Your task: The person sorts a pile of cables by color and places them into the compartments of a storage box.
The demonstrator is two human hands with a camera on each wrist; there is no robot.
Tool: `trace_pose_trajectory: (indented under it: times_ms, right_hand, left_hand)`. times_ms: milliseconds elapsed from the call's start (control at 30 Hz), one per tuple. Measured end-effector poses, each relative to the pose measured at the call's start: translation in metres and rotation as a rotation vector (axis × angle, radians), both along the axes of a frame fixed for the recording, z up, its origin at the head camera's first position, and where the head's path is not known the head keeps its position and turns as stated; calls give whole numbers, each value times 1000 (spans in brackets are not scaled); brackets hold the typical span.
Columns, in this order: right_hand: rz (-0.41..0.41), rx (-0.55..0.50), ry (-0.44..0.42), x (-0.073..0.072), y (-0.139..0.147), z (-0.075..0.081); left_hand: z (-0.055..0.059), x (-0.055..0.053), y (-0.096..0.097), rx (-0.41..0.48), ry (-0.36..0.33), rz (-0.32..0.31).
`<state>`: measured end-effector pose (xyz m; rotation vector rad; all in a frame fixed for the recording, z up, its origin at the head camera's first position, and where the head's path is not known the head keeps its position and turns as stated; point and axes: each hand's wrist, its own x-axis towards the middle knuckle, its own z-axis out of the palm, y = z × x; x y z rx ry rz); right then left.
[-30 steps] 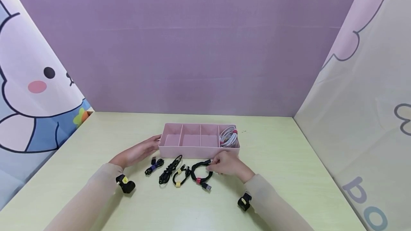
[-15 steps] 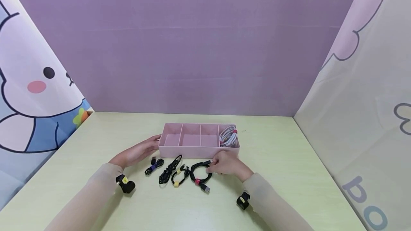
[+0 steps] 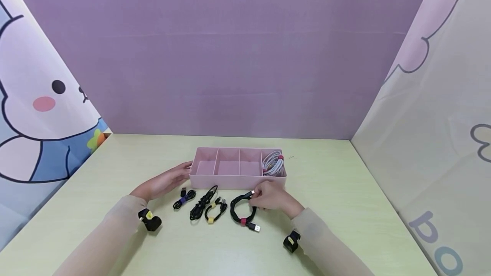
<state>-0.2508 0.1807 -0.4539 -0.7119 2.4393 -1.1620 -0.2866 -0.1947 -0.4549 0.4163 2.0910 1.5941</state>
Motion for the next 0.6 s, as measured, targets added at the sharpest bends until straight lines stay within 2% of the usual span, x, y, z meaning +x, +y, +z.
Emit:
trace_pose_trajectory:
  times_ms: [600]
  right_hand:
    - [30,-52,21,3,1,5]
  left_hand:
    - [-2,-2,0,3,-6,-5]
